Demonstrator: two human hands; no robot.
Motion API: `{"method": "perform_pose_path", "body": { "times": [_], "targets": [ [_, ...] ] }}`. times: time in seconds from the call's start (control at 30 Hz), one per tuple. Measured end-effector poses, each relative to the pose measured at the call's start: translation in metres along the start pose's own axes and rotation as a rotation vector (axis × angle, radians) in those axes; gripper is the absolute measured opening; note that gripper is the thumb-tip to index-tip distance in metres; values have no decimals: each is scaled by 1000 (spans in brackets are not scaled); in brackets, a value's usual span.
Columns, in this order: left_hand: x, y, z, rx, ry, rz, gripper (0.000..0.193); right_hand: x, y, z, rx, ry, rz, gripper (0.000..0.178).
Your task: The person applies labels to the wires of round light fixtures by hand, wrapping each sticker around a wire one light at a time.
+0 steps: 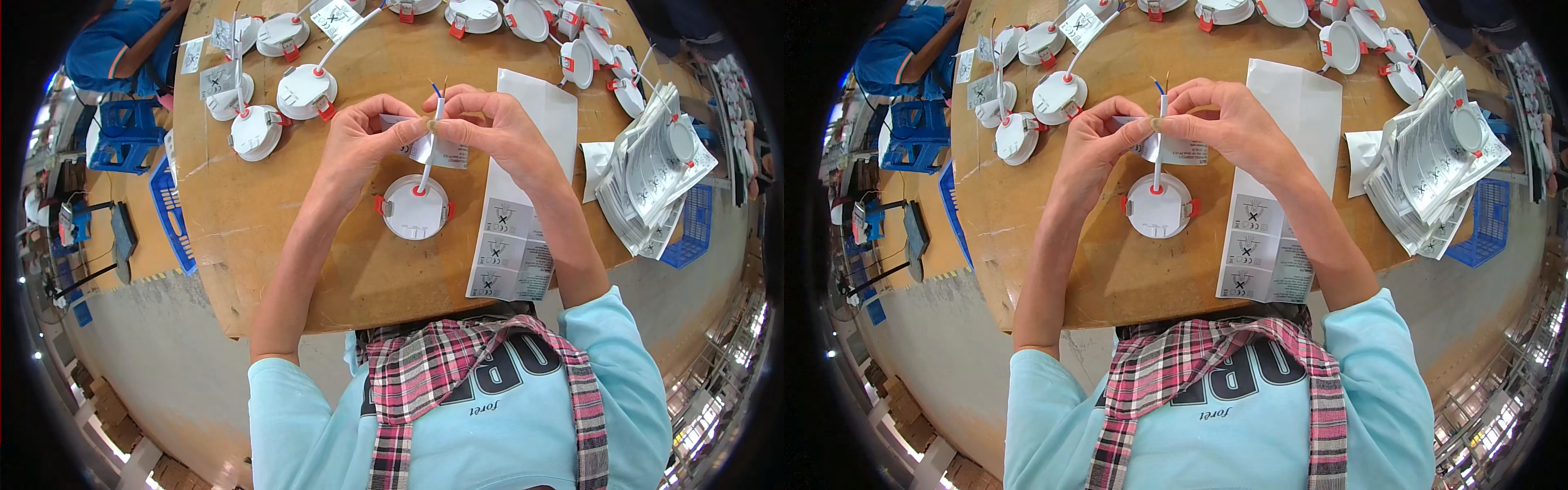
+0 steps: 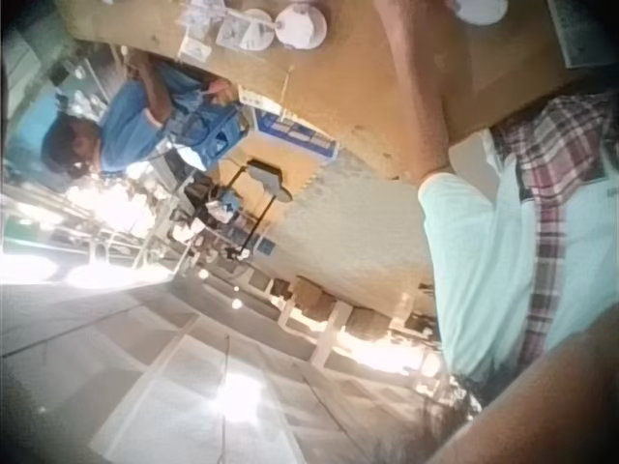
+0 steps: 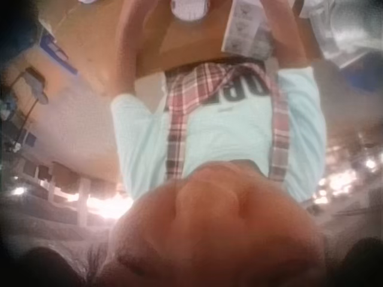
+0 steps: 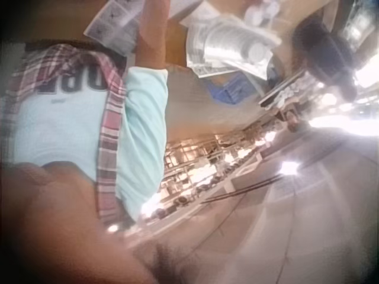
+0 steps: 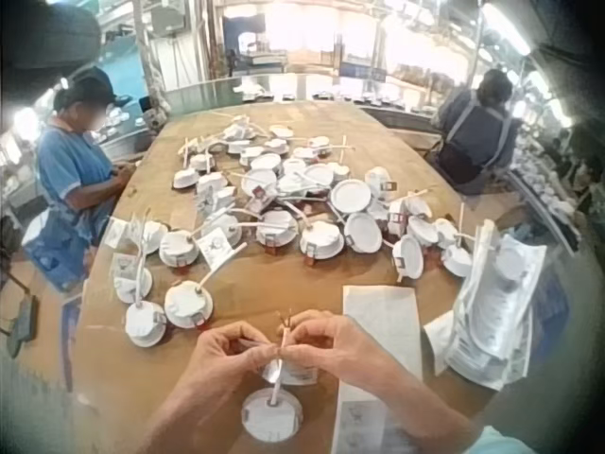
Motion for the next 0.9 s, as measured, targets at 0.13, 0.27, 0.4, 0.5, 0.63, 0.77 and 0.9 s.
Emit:
{"method": "perform_pose_path", "body": {
  "times": [0.13, 0.27, 0.4, 0.5, 0.63, 0.77, 0.9],
  "targets": [
    [-1, -1, 1, 5, -7, 1, 19, 1, 7, 3, -59, 45, -39, 21],
    [-2, -4, -4, -21, -6, -11, 16, 2, 11, 12, -68, 104, -90, 22],
    [0, -1, 0, -45, -4, 1, 19, 2, 9, 14, -4, 139, -58, 21],
    [1, 1, 3, -57, 11, -10, 25, 1, 8, 10, 98, 94, -26, 20],
    [2, -1, 3, -71, 12, 18, 36, 0, -2, -9, 169, -163, 88, 24],
    [15, -6, 22, -123, 172, 196, 49, -4, -9, 11, 112, -42, 108, 24],
    [46, -28, 30, -145, 343, 471, 54, -3, -6, 6, 107, 5, 112, 20]
  ]
}}
Point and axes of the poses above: each hand's wrist, its own x-axis away from the middle knuckle, its own y-axis out of the palm, z = x × y, the point moved 9 cm from there along -x, towards the middle knuckle, and after that the axes turned 9 degrees about z, right-handed, at the moved point
